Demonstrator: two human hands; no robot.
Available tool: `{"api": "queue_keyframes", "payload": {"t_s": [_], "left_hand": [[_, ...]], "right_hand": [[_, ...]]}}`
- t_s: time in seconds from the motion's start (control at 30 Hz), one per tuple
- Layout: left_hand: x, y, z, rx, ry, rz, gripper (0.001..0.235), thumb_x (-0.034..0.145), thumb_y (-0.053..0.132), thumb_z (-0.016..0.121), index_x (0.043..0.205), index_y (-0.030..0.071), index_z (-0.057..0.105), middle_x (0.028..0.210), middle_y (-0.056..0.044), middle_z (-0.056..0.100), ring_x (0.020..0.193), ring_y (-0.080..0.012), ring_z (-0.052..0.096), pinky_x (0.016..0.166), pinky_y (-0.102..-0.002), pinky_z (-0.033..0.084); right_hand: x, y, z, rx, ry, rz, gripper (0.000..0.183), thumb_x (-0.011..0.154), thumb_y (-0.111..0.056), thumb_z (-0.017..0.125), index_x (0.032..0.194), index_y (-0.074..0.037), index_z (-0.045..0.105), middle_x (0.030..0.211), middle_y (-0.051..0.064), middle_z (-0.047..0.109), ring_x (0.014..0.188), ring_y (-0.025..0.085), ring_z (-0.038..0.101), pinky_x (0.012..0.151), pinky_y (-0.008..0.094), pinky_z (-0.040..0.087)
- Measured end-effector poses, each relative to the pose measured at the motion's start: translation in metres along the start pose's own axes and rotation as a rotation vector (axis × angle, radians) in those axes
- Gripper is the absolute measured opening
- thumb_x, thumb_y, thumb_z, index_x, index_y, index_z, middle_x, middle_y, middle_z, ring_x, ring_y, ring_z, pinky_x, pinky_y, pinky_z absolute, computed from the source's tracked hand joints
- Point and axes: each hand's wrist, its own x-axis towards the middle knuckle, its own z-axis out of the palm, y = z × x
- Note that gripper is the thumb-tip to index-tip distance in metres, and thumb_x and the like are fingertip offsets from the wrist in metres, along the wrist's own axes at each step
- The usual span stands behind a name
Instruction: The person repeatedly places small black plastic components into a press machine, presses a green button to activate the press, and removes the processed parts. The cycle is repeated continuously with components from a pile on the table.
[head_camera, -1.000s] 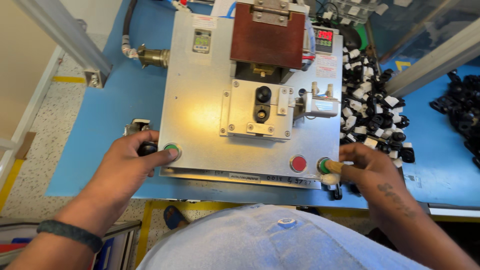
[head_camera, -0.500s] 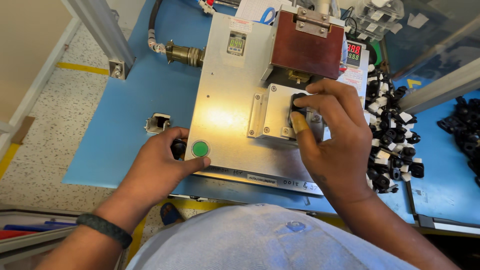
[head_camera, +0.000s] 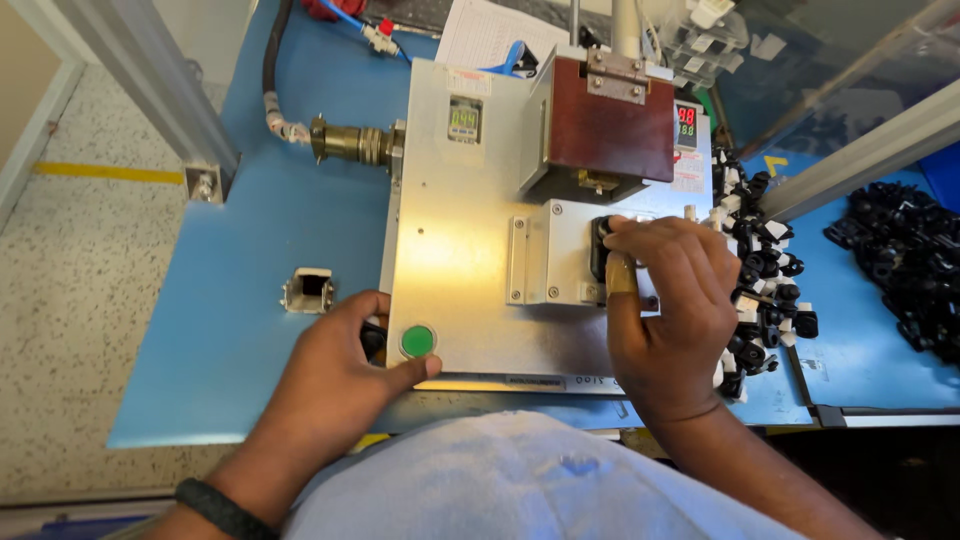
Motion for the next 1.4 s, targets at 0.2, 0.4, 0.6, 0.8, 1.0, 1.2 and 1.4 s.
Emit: {"api": "queue_keyframes", "payload": {"t_s": [0.2,0.4,0.6,0.8,1.0,1.2,1.4], "left_hand": [[0.005,0.012,-0.008,0.093,-0.078,0.057,0.055,0.069,0.026,0.089,0.118,0.010,0.067,0.097,-0.008,0.079,0.091,-0.0212,0.071,0.082,-0.034,0.057],[0.010,0.014,-0.016,0.182,-0.154,0.027,0.054,0.072,0.029,0.089,0.117,0.009,0.066,0.097,-0.011,0.078,0.092,-0.0247,0.071,0.083,-0.036,0.058],[0.008,0.008,-0.013,0.173,-0.109,0.045,0.058,0.071,0.030,0.089,0.120,0.009,0.064,0.099,-0.010,0.077,0.092,-0.0250,0.076,0.085,-0.036,0.057],[0.009,-0.005,-0.008,0.164,-0.022,0.195,0.056,0.069,0.024,0.089,0.116,0.006,0.065,0.099,-0.010,0.075,0.092,-0.0228,0.071,0.083,-0.036,0.054],[0.008,-0.007,-0.008,-0.220,-0.137,-0.084,0.037,0.074,0.017,0.084,0.104,0.006,0.066,0.086,-0.008,0.073,0.077,-0.0160,0.066,0.074,-0.032,0.055],[0.009,0.000,-0.006,-0.187,-0.089,-0.132,0.030,0.081,0.024,0.080,0.102,0.006,0.070,0.087,-0.006,0.075,0.079,-0.0140,0.068,0.077,-0.030,0.053],[0.006,-0.009,0.004,-0.168,-0.003,-0.127,0.029,0.081,0.021,0.075,0.105,0.007,0.070,0.080,-0.006,0.073,0.073,-0.0147,0.063,0.071,-0.029,0.050]], "right_hand": [[0.012,-0.016,-0.004,-0.075,0.019,0.055,0.025,0.087,0.005,0.066,0.108,-0.009,0.071,0.104,0.006,0.070,0.115,0.026,0.063,0.107,0.039,0.044],[0.011,-0.020,0.000,-0.099,0.046,0.037,0.018,0.086,0.005,0.065,0.101,-0.004,0.068,0.103,0.010,0.070,0.108,0.030,0.062,0.102,0.042,0.044],[0.000,-0.014,0.005,-0.121,0.030,0.085,0.017,0.094,0.004,0.064,0.106,-0.007,0.070,0.101,0.007,0.068,0.104,0.026,0.062,0.096,0.036,0.047],[0.007,-0.016,0.005,-0.150,0.029,0.047,0.018,0.092,0.006,0.065,0.105,-0.006,0.070,0.103,0.009,0.067,0.099,0.025,0.062,0.091,0.036,0.046],[-0.027,0.011,-0.022,0.089,0.127,0.511,0.029,0.091,0.000,0.065,0.118,-0.007,0.057,0.116,0.002,0.062,0.105,0.014,0.058,0.087,0.028,0.046],[-0.087,0.066,-0.045,0.146,-0.017,1.270,0.030,0.088,-0.012,0.073,0.116,-0.004,0.065,0.107,0.004,0.068,0.096,0.011,0.060,0.087,0.026,0.044],[-0.097,0.096,-0.061,0.512,-0.297,1.419,0.025,0.088,-0.014,0.072,0.110,-0.002,0.071,0.093,0.005,0.071,0.081,0.015,0.058,0.076,0.029,0.047]]}}
